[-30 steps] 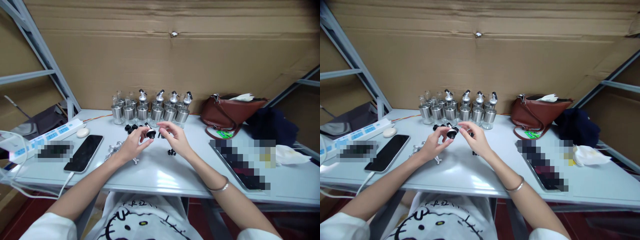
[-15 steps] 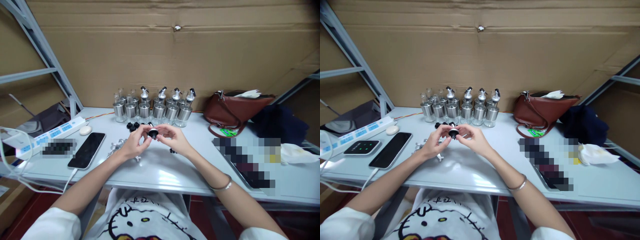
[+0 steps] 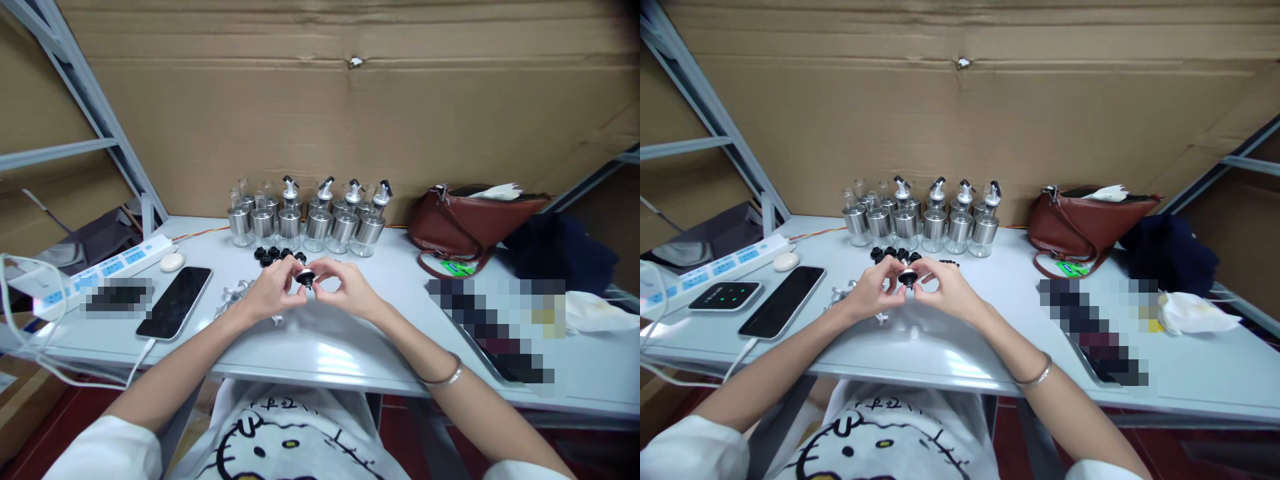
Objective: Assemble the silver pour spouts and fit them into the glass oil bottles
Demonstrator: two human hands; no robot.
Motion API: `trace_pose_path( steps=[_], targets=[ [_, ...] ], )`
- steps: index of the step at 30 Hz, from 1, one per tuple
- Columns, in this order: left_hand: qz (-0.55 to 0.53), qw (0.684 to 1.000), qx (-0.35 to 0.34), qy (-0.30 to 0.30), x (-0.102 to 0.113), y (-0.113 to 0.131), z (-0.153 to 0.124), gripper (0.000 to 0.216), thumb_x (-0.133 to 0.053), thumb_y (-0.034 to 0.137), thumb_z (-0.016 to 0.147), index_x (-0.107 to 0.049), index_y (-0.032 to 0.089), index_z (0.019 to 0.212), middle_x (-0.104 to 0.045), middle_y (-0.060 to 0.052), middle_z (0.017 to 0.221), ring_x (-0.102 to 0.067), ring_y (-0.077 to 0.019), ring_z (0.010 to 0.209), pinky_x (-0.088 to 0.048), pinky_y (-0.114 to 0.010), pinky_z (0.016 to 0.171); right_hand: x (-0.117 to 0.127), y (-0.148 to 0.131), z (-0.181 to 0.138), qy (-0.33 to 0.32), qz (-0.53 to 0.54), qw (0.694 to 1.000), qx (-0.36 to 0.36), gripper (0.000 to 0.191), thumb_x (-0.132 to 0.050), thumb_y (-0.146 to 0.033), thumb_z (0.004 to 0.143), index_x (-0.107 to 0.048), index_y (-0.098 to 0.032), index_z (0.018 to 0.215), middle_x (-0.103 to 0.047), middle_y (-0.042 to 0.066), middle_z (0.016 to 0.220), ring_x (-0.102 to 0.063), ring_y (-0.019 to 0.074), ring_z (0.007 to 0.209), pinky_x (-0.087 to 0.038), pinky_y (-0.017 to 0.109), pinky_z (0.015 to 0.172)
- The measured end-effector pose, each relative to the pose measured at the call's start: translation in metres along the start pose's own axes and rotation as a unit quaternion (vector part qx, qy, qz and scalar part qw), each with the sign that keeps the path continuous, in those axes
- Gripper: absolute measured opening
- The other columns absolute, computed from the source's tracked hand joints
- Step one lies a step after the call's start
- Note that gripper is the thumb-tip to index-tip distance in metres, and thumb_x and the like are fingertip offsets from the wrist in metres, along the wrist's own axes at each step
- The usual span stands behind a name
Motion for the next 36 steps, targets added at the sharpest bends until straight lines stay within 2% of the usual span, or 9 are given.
trace_pose_path(
  steps=[3, 9, 16, 25, 31, 36],
  targets=[
    [0.023, 1.0, -0.003, -0.002, -0.001, -0.002, 0.0, 0.018, -0.052, 0.021, 0.069, -0.047, 0.02, 0.087, -0.055, 0.004, 0.073, -0.048, -0.0088, 0.056, -0.039, -0.023, 0.057, -0.002, 0.002, 0.0, -0.013, 0.007, 1.0, -0.003, 0.024, -0.056, -0.018, 0.071, -0.058, -0.017, 0.095, -0.071, 0.005, 0.087, -0.065, 0.0137, 0.073, -0.057, 0.028, 0.071],
    [0.065, 0.996, -0.063, 0.005, 0.0, 0.012, 0.002, 0.024, -0.05, 0.017, 0.069, -0.049, 0.019, 0.093, -0.057, 0.005, 0.072, -0.05, -0.0093, 0.055, -0.04, -0.027, 0.066, -0.001, 0.008, -0.001, -0.004, -0.003, 1.0, -0.017, 0.022, -0.06, -0.018, 0.07, -0.056, -0.018, 0.092, -0.067, 0.002, 0.077, -0.063, 0.0134, 0.068, -0.054, 0.027, 0.068],
    [0.086, 0.995, -0.049, 0.012, 0.004, 0.011, 0.002, 0.012, -0.052, 0.021, 0.07, -0.046, 0.02, 0.081, -0.052, 0.006, 0.062, -0.046, -0.0114, 0.055, -0.04, -0.027, 0.064, -0.007, 0.005, -0.001, -0.027, -0.009, 1.0, -0.007, 0.029, -0.054, -0.015, 0.072, -0.057, -0.016, 0.101, -0.069, 0.004, 0.086, -0.064, 0.0128, 0.072, -0.052, 0.026, 0.072],
    [0.089, 0.993, -0.081, 0.003, 0.001, 0.014, 0.001, 0.014, -0.05, 0.02, 0.073, -0.048, 0.019, 0.086, -0.051, 0.006, 0.061, -0.048, -0.0123, 0.056, -0.042, -0.028, 0.064, -0.008, 0.008, -0.003, -0.031, -0.02, 0.999, -0.022, 0.023, -0.056, -0.017, 0.074, -0.057, -0.018, 0.097, -0.067, 0.001, 0.082, -0.063, 0.0136, 0.073, -0.051, 0.027, 0.072],
    [0.092, 0.984, -0.134, 0.076, 0.012, 0.019, -0.004, 0.022, -0.051, 0.021, 0.082, -0.048, 0.019, 0.104, -0.056, 0.003, 0.071, -0.054, -0.011, 0.059, -0.046, -0.027, 0.066, -0.002, 0.009, 0.0, -0.01, 0.046, 0.998, -0.029, 0.032, -0.057, -0.027, 0.082, -0.056, -0.021, 0.114, -0.066, 0.005, 0.096, -0.063, 0.0129, 0.077, -0.055, 0.028, 0.074],
    [0.095, 0.977, -0.157, 0.111, 0.015, 0.02, -0.008, 0.022, -0.047, 0.027, 0.092, -0.045, 0.021, 0.113, -0.064, -0.002, 0.087, -0.061, -0.0126, 0.072, -0.049, -0.028, 0.07, 0.001, 0.009, 0.003, -0.014, 0.055, 0.998, -0.025, 0.033, -0.059, -0.03, 0.084, -0.057, -0.023, 0.116, -0.066, 0.005, 0.1, -0.061, 0.0142, 0.083, -0.056, 0.029, 0.074]
  ],
)
Point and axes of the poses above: each hand's wrist, its own z-axis towards the middle knuckle, its own x-axis out of the back of the hand, y = z × x, the point moved 10 cm from there along z, towards the middle knuckle
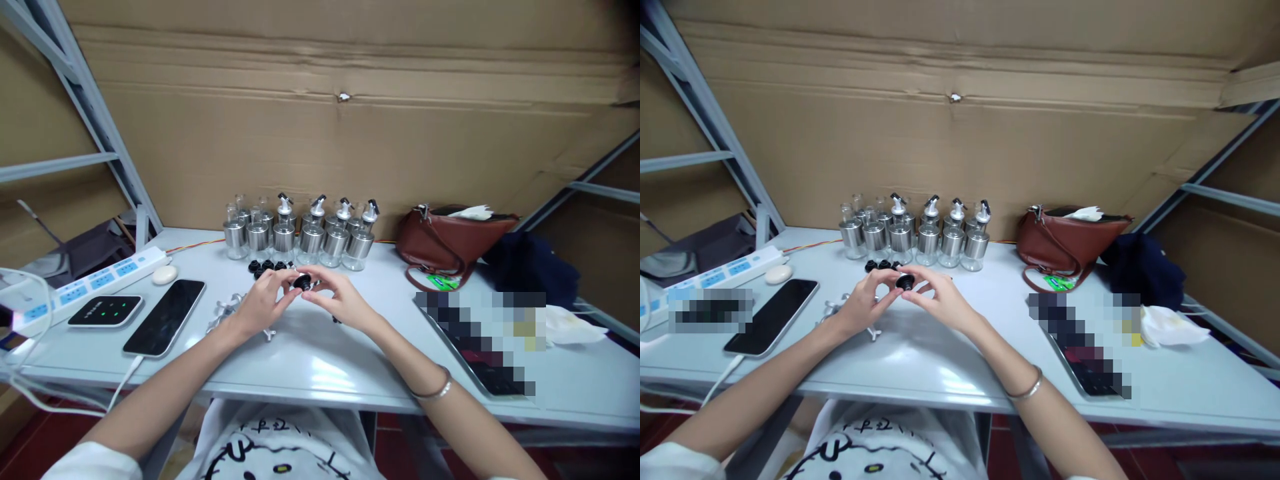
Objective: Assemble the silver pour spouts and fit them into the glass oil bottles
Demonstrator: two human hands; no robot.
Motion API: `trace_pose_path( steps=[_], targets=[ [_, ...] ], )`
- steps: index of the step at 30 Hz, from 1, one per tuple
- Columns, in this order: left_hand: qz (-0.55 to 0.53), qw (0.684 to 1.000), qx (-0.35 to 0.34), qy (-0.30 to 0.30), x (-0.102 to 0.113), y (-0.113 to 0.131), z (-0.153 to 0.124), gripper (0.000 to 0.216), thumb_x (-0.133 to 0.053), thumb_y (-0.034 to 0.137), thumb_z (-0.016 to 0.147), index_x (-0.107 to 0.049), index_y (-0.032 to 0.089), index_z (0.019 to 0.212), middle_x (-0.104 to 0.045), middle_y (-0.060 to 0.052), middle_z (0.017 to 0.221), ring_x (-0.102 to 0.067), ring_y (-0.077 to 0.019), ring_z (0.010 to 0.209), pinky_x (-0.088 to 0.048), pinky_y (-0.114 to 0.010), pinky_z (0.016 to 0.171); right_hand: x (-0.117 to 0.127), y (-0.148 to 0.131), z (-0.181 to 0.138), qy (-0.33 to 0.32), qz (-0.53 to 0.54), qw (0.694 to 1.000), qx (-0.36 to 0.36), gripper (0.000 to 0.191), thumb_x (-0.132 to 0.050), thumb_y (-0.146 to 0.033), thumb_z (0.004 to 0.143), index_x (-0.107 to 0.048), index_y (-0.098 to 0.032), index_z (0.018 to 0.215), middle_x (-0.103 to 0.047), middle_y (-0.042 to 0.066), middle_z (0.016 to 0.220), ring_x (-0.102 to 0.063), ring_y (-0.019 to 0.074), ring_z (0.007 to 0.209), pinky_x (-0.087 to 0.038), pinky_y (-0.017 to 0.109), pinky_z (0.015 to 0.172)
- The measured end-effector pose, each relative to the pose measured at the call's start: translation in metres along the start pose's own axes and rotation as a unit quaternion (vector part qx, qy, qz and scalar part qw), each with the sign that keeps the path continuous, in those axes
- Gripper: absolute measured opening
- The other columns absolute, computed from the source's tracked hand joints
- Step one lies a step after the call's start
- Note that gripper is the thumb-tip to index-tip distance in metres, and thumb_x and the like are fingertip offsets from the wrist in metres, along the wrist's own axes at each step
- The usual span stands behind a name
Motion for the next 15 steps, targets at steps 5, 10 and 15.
trace_pose_path(
  steps=[5, 10, 15],
  targets=[
    [0.003, 1.0, 0.006, -0.002, -0.002, 0.001, 0.0, 0.028, -0.046, 0.024, 0.091, -0.039, 0.022, 0.118, -0.065, -0.004, 0.092, -0.062, -0.0141, 0.077, -0.051, -0.031, 0.074, 0.003, 0.001, 0.001, 0.004, 0.009, 1.0, 0.0, 0.026, -0.064, -0.032, 0.081, -0.056, -0.022, 0.103, -0.066, 0.005, 0.096, -0.062, 0.016, 0.086, -0.056, 0.031, 0.076],
    [-0.001, 1.0, 0.026, -0.016, -0.003, 0.001, 0.002, 0.031, -0.045, 0.015, 0.088, -0.037, 0.021, 0.117, -0.063, -0.004, 0.093, -0.061, -0.0129, 0.076, -0.051, -0.031, 0.074, 0.027, -0.011, 0.009, 0.07, -0.054, 0.996, 0.019, 0.025, -0.065, -0.032, 0.079, -0.051, -0.023, 0.097, -0.063, 0.002, 0.088, -0.061, 0.0155, 0.078, -0.055, 0.032, 0.075],
    [-0.005, 0.999, 0.017, -0.027, -0.005, 0.005, 0.002, 0.03, -0.043, 0.013, 0.087, -0.037, 0.02, 0.115, -0.063, -0.004, 0.094, -0.06, -0.012, 0.074, -0.049, -0.031, 0.076, 0.093, -0.039, 0.037, 0.196, -0.151, 0.967, 0.067, 0.032, -0.055, -0.022, 0.08, -0.054, -0.026, 0.112, -0.06, 0.005, 0.1, -0.06, 0.0187, 0.088, -0.054, 0.033, 0.073]
  ],
)
Point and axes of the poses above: each hand's wrist, its own z-axis towards the middle knuckle, its own x-axis out of the back of the hand, y = z × x, the point moved 10 cm from there along z, towards the middle knuckle
